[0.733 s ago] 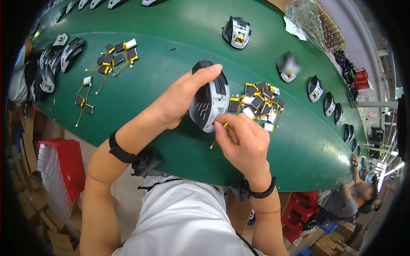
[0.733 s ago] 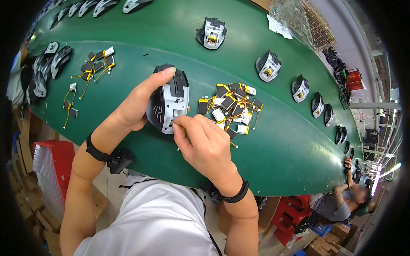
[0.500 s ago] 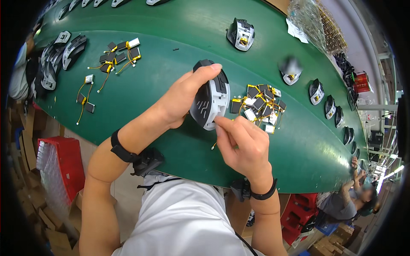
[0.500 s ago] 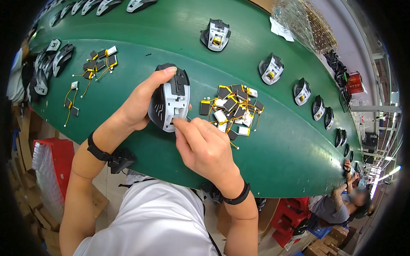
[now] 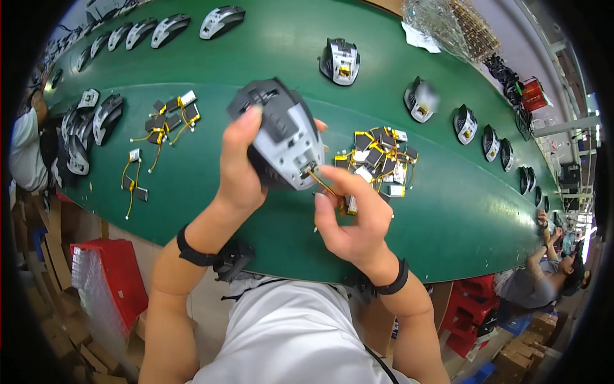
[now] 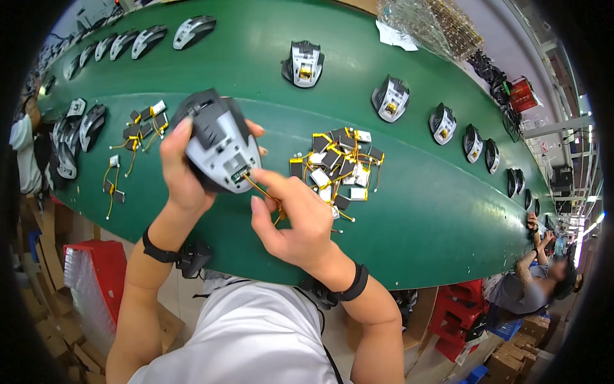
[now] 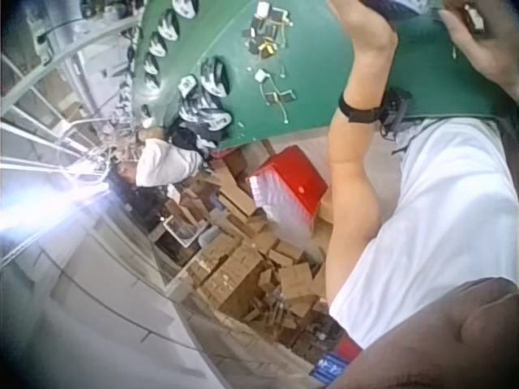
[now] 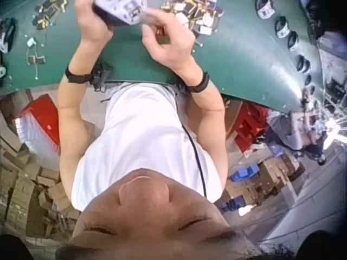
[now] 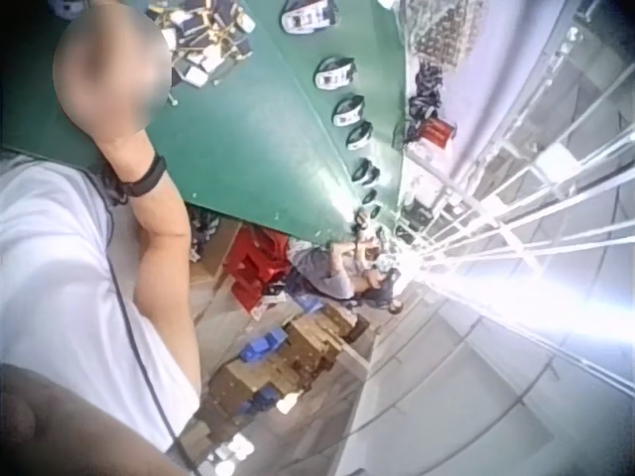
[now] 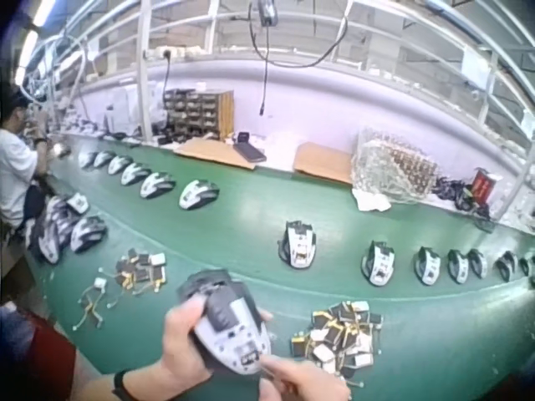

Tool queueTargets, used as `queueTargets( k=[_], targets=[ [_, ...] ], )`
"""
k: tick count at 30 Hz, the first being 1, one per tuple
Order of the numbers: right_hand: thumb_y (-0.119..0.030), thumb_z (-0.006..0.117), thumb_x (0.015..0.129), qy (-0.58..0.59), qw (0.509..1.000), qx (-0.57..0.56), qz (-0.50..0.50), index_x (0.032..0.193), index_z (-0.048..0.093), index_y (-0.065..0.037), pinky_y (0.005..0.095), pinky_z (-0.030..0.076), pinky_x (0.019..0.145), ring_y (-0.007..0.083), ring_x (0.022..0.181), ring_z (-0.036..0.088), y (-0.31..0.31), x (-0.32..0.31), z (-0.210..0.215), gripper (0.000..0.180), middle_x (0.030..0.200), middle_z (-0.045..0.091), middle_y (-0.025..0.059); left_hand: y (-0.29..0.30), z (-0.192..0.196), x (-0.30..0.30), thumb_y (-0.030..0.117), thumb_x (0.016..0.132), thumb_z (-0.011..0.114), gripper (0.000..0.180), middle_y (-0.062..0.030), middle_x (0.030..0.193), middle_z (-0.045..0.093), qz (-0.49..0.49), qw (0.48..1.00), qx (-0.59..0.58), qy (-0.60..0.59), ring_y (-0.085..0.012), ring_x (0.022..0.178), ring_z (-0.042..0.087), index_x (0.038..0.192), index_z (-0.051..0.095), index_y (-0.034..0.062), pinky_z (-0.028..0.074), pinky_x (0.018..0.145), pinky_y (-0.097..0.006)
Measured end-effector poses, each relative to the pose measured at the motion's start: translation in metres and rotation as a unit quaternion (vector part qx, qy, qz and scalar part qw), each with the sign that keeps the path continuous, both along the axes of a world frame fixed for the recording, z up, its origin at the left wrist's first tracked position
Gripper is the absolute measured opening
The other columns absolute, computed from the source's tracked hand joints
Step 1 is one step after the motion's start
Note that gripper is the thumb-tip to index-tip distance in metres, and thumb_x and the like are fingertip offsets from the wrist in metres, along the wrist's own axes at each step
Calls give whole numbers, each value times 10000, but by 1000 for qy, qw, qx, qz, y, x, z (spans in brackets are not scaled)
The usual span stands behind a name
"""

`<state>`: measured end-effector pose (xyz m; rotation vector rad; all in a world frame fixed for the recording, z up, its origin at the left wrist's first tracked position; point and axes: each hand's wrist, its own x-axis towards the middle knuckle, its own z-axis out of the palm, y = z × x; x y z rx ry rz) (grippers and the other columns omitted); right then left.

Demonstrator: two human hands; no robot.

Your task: The person assembles electronic devices by inserting small battery packs into the internal compartments of grey and white plastic casings. They pick up a casing, insert a battery with yellow wires, and place the unit on a green workbench. The process is repeated for multiple units in a repetitive assembly line fashion.

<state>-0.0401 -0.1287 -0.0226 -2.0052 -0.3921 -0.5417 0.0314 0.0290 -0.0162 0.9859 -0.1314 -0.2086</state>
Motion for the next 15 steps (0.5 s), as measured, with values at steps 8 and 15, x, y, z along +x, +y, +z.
queueTargets(
  k=[8, 15],
  targets=[
    [-53, 592, 938, 337, 837, 391, 181, 1182, 546, 56, 265, 488, 824, 115, 910, 611, -5, 4, -1, 271, 1051, 649, 87, 0, -3, -16, 616, 807, 640, 848, -292, 1125, 603, 14, 983, 58, -172, -335, 973, 646, 1380, 317, 80, 545, 855, -452],
    [-40, 588, 929, 361, 800, 428, 215, 1149, 549, 29, 266, 465, 853, 100, 982, 591, -7, 4, -3, 233, 1077, 650, 66, 0, 1, -18, 624, 790, 667, 864, -293, 1103, 612, -6, 986, 56, -157, -335, 942, 663, 1367, 328, 78, 559, 833, -457]
  ],
)
